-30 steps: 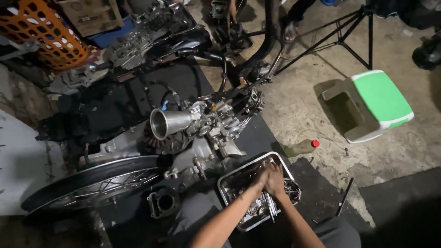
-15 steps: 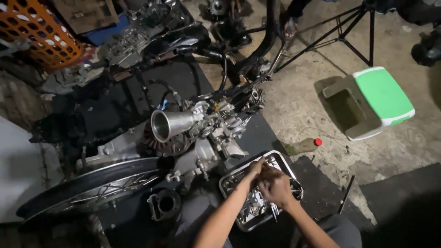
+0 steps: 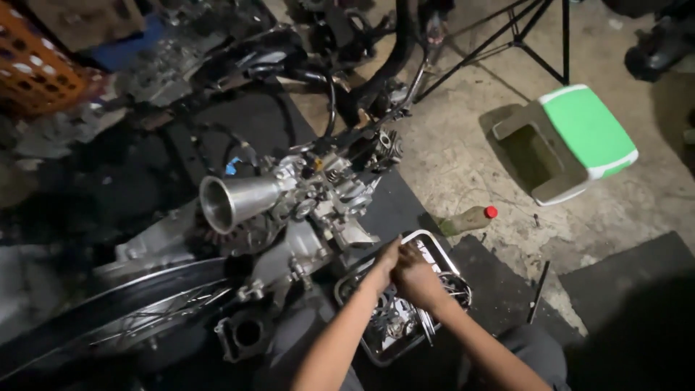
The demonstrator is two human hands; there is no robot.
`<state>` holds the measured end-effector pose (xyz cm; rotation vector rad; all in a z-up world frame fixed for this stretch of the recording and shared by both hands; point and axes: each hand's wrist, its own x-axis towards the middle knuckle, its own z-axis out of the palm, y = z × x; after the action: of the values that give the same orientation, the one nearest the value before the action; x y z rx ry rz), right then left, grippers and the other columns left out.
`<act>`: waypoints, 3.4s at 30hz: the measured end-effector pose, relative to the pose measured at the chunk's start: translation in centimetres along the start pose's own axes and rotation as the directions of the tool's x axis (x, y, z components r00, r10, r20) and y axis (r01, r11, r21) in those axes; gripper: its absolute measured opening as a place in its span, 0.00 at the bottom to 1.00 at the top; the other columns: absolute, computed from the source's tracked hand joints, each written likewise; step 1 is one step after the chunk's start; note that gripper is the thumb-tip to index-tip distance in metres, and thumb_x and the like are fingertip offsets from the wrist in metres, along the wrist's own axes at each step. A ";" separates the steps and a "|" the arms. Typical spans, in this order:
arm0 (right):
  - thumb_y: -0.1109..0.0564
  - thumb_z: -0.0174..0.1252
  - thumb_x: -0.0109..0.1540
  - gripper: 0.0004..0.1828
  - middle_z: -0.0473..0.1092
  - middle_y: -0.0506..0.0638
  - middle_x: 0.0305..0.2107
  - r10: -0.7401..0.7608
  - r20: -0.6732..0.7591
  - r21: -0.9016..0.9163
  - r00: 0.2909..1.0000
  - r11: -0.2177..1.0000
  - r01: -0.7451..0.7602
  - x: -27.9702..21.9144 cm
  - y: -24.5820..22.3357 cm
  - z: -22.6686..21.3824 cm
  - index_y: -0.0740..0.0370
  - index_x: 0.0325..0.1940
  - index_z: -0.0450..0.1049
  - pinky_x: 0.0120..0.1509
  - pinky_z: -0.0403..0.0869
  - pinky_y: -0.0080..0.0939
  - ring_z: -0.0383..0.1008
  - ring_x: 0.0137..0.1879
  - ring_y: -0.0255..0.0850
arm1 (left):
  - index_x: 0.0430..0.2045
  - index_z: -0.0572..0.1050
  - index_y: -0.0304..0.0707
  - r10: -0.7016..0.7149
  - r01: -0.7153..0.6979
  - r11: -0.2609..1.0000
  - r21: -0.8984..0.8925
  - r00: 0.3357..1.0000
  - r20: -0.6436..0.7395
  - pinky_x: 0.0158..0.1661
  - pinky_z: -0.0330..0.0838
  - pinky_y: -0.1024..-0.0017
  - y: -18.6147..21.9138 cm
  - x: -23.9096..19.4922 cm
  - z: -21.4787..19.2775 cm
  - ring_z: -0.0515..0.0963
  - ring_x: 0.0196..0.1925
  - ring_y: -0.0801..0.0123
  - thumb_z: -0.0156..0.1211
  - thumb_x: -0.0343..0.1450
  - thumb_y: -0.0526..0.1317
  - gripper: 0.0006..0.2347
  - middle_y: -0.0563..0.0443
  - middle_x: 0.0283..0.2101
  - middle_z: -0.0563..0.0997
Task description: Cleaning and organizing motorcycle engine parts into a tray
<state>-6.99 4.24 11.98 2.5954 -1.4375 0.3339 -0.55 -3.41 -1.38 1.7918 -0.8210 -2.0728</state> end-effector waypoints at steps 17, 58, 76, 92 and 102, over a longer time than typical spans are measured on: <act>0.44 0.49 0.72 0.23 0.78 0.63 0.38 0.744 0.197 0.563 0.638 0.447 -0.695 3.0 8.4 2.4 0.63 0.41 0.80 0.57 0.71 0.56 0.78 0.51 0.59 | 0.62 0.70 0.48 0.429 -0.149 0.800 -0.581 0.819 0.381 0.69 0.44 0.55 2.1 -4.7 1.3 0.61 0.72 0.62 0.36 0.74 0.64 0.29 0.53 0.73 0.65; 0.42 0.53 0.64 0.25 0.69 0.45 0.36 0.733 0.266 0.933 0.626 -0.032 -0.359 12.6 20.7 -6.5 0.55 0.61 0.73 0.48 0.66 0.44 0.68 0.41 0.38 | 0.65 0.65 0.33 0.555 -0.489 0.808 -0.329 0.820 0.143 0.61 0.68 0.55 7.4 -13.1 0.0 0.68 0.66 0.47 0.50 0.73 0.61 0.33 0.36 0.68 0.67; 0.49 0.60 0.66 0.11 0.74 0.58 0.22 0.515 0.078 0.697 0.854 0.585 -0.416 2.0 4.0 -18.1 0.56 0.39 0.81 0.47 0.72 0.52 0.73 0.33 0.57 | 0.54 0.75 0.46 0.602 -0.601 0.794 0.087 0.798 0.020 0.63 0.68 0.51 5.5 -9.6 4.6 0.77 0.62 0.48 0.53 0.75 0.43 0.14 0.43 0.55 0.81; 0.47 0.52 0.70 0.30 0.63 0.59 0.68 0.389 -0.327 -0.204 0.861 0.861 -0.466 1.0 7.1 -1.5 0.51 0.76 0.61 0.78 0.56 0.59 0.61 0.75 0.54 | 0.72 0.58 0.53 0.392 -0.366 0.834 -0.413 0.920 -0.024 0.66 0.66 0.58 10.9 -19.9 5.0 0.66 0.72 0.55 0.47 0.68 0.73 0.40 0.43 0.73 0.64; 0.62 0.61 0.44 0.18 0.76 0.56 0.47 0.101 -0.316 0.372 0.943 0.928 0.026 -2.2 4.5 -9.7 0.56 0.37 0.84 0.75 0.62 0.63 0.68 0.69 0.63 | 0.47 0.81 0.43 0.380 -0.366 0.684 -0.631 0.917 -0.120 0.54 0.72 0.66 7.1 -7.6 0.8 0.79 0.50 0.67 0.61 0.72 0.61 0.23 0.51 0.48 0.82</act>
<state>-13.13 5.96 20.84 2.6096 -1.4139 1.0912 -0.97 -4.68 8.96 1.1103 -0.3486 -1.7867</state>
